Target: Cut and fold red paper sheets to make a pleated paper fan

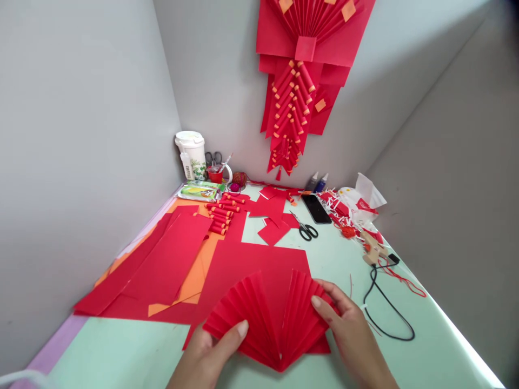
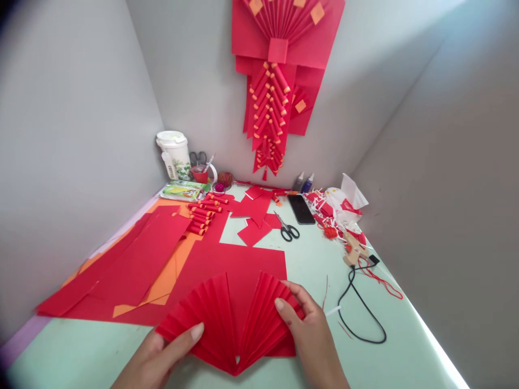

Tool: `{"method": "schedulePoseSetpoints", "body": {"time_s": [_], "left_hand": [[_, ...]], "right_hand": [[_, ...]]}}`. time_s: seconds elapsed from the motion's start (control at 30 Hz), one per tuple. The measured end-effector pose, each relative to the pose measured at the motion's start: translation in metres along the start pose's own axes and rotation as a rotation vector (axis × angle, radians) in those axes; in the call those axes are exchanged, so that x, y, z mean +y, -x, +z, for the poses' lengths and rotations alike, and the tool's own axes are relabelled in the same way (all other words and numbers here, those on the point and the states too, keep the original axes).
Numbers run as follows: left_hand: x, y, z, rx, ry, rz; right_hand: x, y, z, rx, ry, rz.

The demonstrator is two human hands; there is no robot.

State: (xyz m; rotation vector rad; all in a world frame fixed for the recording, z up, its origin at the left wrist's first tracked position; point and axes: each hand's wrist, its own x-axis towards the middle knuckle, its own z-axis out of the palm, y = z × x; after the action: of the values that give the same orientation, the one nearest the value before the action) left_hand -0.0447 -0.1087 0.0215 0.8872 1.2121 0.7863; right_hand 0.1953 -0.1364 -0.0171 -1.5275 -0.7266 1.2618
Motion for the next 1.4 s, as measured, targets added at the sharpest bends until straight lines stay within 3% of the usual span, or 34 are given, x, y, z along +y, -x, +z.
{"method": "schedulePoseSetpoints", "body": {"time_s": [0.3, 0.47, 0.73, 1.03, 1.4], "left_hand": [[-0.005, -0.018, 0.007, -0.096, 0.289, -0.029], [-0.004, -0.02, 0.012, -0.053, 0.37, -0.048], [0.002, -0.023, 0.014, -0.046, 0.359, -0.059], [0.011, -0.028, 0.017, 0.006, 0.404, -0.088], [-0.004, -0.04, 0.022, 0.05, 0.257, -0.125]], "right_hand": [[-0.025, 0.001, 0.022, -0.272, 0.17, -0.051], [-0.033, -0.013, 0.029, -0.455, 0.303, -0.077], [-0.047, -0.028, 0.038, -0.61, 0.367, -0.157], [-0.044, -0.04, 0.05, -0.703, 0.283, -0.201], [-0.035, -0.044, 0.044, -0.713, 0.259, -0.162]]}}
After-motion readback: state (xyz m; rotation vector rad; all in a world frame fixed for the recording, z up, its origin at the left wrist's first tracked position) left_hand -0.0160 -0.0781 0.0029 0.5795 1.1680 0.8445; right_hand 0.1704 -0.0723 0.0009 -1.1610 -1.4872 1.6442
